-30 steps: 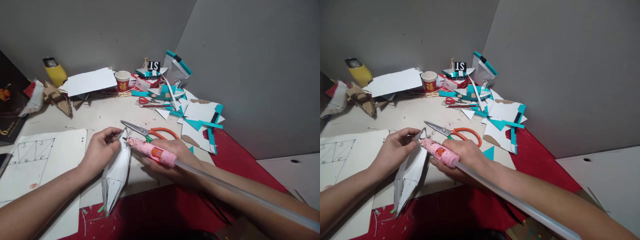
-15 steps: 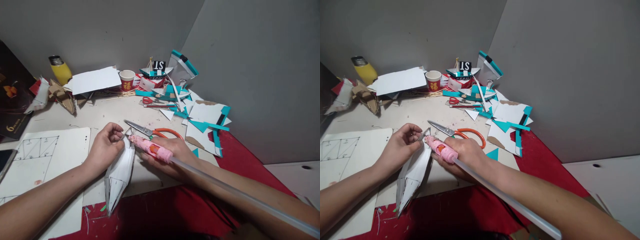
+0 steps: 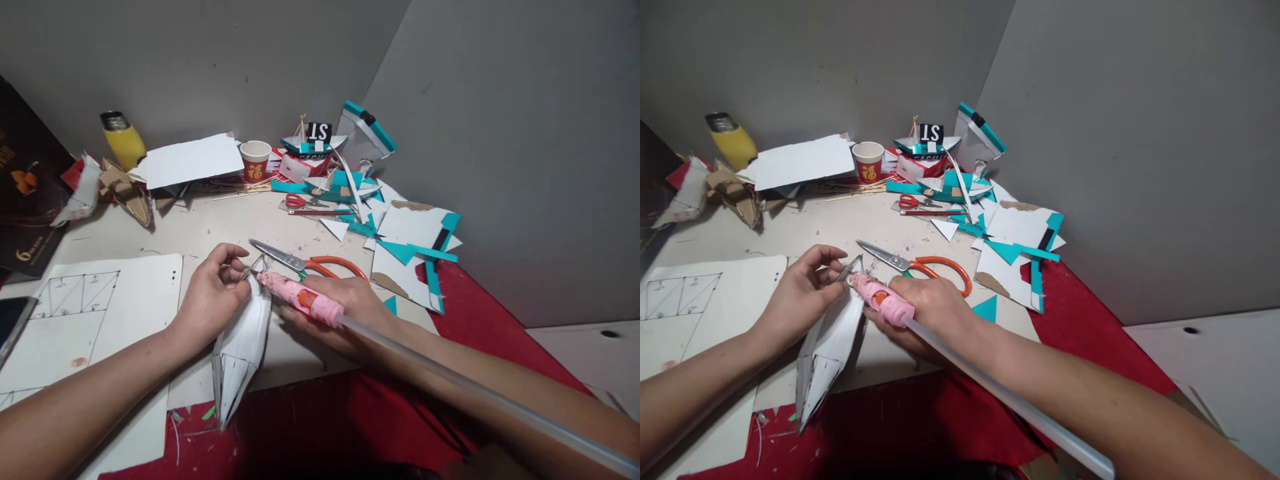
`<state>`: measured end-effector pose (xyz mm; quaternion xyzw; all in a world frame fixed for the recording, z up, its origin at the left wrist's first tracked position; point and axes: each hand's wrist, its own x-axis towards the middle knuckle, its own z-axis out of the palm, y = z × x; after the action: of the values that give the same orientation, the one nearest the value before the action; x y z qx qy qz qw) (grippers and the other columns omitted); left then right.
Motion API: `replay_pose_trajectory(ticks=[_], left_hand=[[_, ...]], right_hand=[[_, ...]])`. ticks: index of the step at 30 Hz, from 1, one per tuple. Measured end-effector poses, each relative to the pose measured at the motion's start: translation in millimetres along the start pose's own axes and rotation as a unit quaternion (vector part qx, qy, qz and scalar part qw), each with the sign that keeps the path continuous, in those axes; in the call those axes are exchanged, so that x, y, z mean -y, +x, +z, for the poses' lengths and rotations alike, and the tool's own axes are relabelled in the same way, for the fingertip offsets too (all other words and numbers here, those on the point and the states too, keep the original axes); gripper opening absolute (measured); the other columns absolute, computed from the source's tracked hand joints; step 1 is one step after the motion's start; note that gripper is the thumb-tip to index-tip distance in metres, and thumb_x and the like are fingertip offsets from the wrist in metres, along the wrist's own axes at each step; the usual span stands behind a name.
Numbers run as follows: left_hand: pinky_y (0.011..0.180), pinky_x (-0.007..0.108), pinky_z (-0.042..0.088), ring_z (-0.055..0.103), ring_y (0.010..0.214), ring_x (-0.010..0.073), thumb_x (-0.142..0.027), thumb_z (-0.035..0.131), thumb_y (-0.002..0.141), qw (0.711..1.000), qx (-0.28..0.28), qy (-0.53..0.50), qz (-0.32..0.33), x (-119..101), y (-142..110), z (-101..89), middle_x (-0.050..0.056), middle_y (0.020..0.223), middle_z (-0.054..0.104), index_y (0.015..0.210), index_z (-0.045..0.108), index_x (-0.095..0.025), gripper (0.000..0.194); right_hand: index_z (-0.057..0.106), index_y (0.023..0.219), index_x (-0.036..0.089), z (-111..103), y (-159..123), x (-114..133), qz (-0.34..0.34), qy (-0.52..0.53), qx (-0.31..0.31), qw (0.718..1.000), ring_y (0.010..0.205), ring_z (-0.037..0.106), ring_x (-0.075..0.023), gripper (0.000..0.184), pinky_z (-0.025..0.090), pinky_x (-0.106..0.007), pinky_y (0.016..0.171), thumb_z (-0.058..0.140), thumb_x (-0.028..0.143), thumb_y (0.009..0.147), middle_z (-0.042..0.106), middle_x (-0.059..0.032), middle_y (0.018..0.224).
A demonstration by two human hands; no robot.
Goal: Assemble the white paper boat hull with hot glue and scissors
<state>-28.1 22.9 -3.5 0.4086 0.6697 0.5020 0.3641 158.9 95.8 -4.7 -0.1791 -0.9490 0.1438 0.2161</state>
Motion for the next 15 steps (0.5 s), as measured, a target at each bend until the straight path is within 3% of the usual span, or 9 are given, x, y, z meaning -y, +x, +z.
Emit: replay_pose_trajectory(ticks=[7, 15], left_hand=[[0.066, 0.023, 0.042, 0.053, 0.07, 0.0099, -0.002, 0.057, 0.066, 1.0, -0.001, -0.001, -0.005, -0.3, 0.2, 0.4, -0.003, 0.081, 0.051, 0.098, 0.055, -0.018, 0.036], [0.065, 0.024, 0.042, 0.053, 0.069, 0.0102, -0.002, 0.055, 0.064, 1.0, -0.003, -0.019, -0.004, 1.4, 0.2, 0.1, -0.003, 0.08, 0.051, 0.098, 0.055, -0.019, 0.037]], right_hand=[[0.054, 0.072, 0.017, -1.1, -1.5, 3.4, 0.009, 0.018, 0.027, 0.999, 0.053, 0.05, -0.0113, 0.028, 0.032, -0.024, 0.049, 0.049, 0.038, 0.089, 0.056, -0.0006, 0.062], [0.054, 0.067, 0.019, -0.2, -2.1, 1.4, -0.001, -0.019, -0.007, 1.0, 0.048, 0.046, -0.0102, 0.031, 0.033, -0.025, 0.047, 0.049, 0.041, 0.089, 0.053, 0.001, 0.058]])
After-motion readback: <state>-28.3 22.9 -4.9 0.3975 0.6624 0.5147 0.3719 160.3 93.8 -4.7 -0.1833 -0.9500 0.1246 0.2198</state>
